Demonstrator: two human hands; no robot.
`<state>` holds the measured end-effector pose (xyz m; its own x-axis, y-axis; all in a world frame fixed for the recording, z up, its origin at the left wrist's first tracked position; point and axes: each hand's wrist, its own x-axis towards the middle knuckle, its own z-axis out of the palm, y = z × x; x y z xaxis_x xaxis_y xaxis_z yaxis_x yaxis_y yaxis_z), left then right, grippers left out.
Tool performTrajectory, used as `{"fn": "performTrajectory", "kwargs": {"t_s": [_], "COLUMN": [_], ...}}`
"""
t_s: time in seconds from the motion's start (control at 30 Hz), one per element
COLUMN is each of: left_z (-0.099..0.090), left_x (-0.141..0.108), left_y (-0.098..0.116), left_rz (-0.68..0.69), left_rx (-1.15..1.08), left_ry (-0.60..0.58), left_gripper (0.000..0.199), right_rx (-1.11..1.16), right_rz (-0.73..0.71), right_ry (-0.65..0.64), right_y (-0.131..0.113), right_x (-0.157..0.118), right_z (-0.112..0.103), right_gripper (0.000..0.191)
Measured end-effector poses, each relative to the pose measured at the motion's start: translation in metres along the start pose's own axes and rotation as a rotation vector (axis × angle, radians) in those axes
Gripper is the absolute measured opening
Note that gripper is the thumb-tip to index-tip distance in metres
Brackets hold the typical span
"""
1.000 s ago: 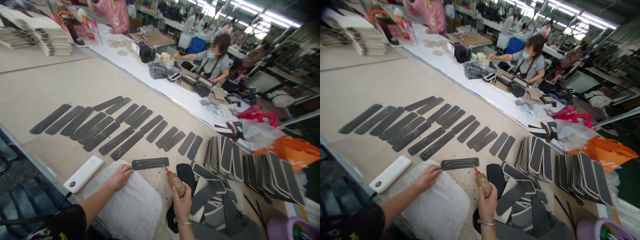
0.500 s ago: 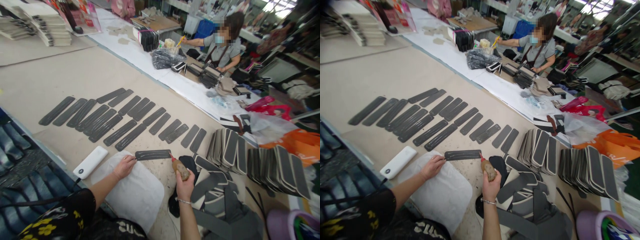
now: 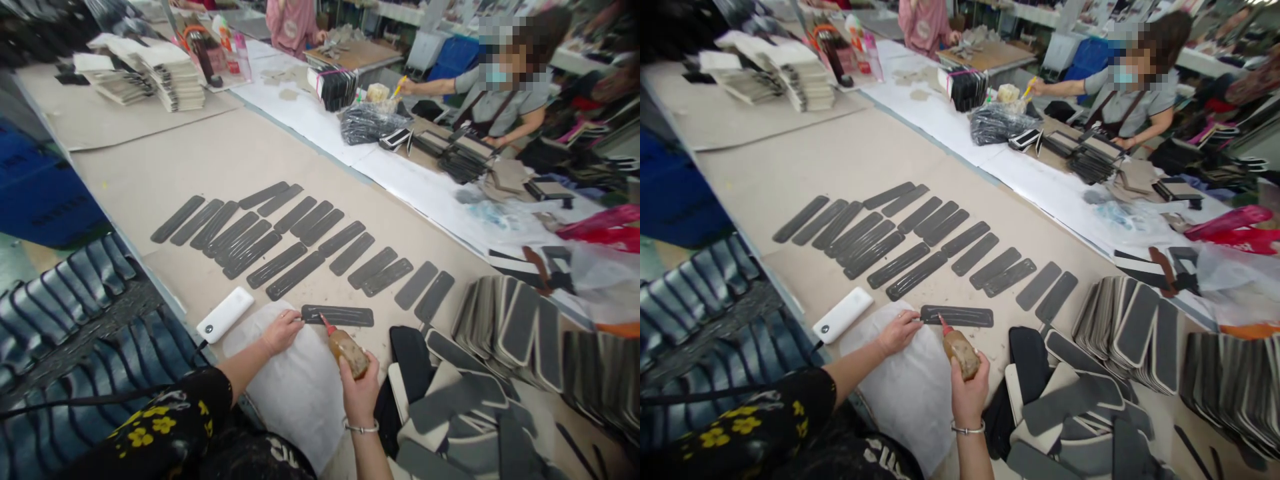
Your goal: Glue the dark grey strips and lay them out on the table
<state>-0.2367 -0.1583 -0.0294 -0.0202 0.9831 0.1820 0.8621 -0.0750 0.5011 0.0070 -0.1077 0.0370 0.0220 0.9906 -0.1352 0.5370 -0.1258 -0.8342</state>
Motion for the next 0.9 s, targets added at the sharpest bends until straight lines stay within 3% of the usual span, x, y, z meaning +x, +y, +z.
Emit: {"fn": "performTrajectory", "kwargs": {"t_s": [0.17,0.33,0.47,0.67,0.83,0.9], "left_z": [-0.003,-0.003,-0.004,-0.003,-0.004,-0.006], "left_x": [0.000,0.000,0.000,-0.002,0.016,0.031], "left_y": [0.002,0.002,0.001,0.001,-0.006,-0.010], "left_rz": [-0.039,-0.058,-0.044,-0.030,-0.193,-0.265], "left_rx": [-0.019,-0.036,-0.022,-0.096,-0.162,-0.120], "left_ry": [-0.016,-0.026,-0.016,0.048,0.130,0.096], "left_gripper": [0.028,0.028,0.028,0.022,0.023,0.021], "right_rx": [0.050,0.008,-0.040,0.160,0.283,0.283], "right_rz": [-0.031,-0.085,-0.054,0.228,0.291,0.297], "right_ry": [-0.093,-0.127,-0.107,-0.009,0.091,0.124], "right_y": [-0.006,-0.004,-0.003,-0.004,-0.005,-0.002], "right_x": [0.001,-0.003,-0.010,-0.005,-0.011,-0.021], "right_z": [0.031,0.034,0.017,-0.030,-0.059,-0.065], "right_gripper": [0.059,0.055,0.054,0.071,0.076,0.076]}}
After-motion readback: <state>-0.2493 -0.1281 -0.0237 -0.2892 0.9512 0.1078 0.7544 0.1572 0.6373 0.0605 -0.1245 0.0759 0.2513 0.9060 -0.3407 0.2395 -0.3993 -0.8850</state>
